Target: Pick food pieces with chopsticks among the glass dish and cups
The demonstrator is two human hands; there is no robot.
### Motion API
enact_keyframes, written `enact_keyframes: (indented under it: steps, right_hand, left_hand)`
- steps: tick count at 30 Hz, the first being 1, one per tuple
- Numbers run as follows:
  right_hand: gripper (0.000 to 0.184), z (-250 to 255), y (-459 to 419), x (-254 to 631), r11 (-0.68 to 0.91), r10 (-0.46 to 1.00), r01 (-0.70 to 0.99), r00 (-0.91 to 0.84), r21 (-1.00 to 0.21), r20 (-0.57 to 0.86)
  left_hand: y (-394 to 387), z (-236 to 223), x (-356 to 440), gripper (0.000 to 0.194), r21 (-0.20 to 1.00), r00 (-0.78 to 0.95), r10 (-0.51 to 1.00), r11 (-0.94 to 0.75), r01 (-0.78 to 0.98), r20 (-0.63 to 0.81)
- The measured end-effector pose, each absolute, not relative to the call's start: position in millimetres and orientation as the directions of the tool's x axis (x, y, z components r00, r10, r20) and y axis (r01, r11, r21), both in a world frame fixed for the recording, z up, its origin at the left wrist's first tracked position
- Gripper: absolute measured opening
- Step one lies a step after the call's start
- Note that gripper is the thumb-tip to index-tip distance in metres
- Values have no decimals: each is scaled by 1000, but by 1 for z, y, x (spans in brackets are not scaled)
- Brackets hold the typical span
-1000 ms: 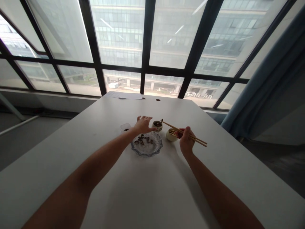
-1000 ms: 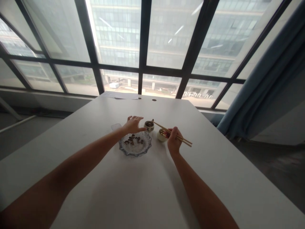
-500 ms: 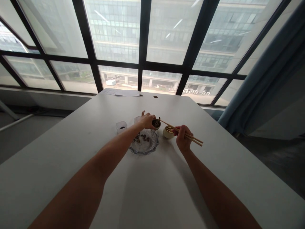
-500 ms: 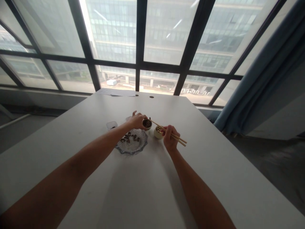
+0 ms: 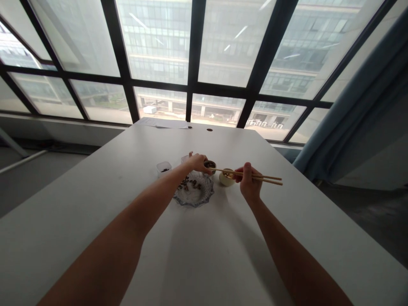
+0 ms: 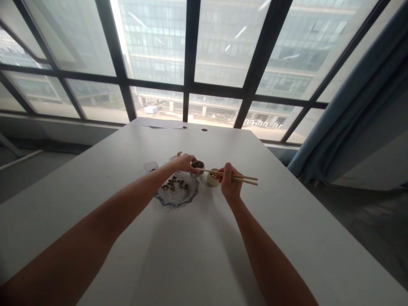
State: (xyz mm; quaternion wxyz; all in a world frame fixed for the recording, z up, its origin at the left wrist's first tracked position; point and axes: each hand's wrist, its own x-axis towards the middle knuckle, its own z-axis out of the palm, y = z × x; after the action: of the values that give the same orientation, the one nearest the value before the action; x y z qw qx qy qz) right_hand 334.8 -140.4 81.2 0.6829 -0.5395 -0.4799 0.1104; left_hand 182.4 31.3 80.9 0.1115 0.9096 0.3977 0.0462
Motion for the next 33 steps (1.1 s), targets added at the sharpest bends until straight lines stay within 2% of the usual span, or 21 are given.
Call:
enact_keyframes:
  steps: [4,8,11,13,20,24,27,33]
  right_hand:
    - [62,90,-149,327,371,796,465,286,-804,533]
    - [60,90,-151,320,382,849,586,83,-714,522]
    - [62,87,-150,315,382,865,640,6,-667,501]
    - [63,86,-150,313,381,870,673,-28,-634,492]
    - [61,88,-154,309,426,865,690,-123,-585,486]
    - [59,88,-156,309,376,871,682,-28,-628,491]
    - [58,85,-155,309,339,875,656,44,-674,483]
    - [59,80,-153,306,316,895,580,81,-751,439]
  left_hand:
    - [32,81,172,73,246,699,714,-686,685,44]
    - [20,83,130,57,301,633,716,-698,650,295]
    - [5,79,84,47,358,498,715,-686,633,490]
    - [-4,71,54,43,390,397,724,-657,645,563]
    - [-20,34,0,46,463,226,789,-537,706,571]
    - [-21,16,-4,61,487,164,792,-509,709,588]
    - [-17,5,-5,72,520,154,828,-471,712,539]
    - [-8,-4,-6,75,569,155,871,-429,701,465]
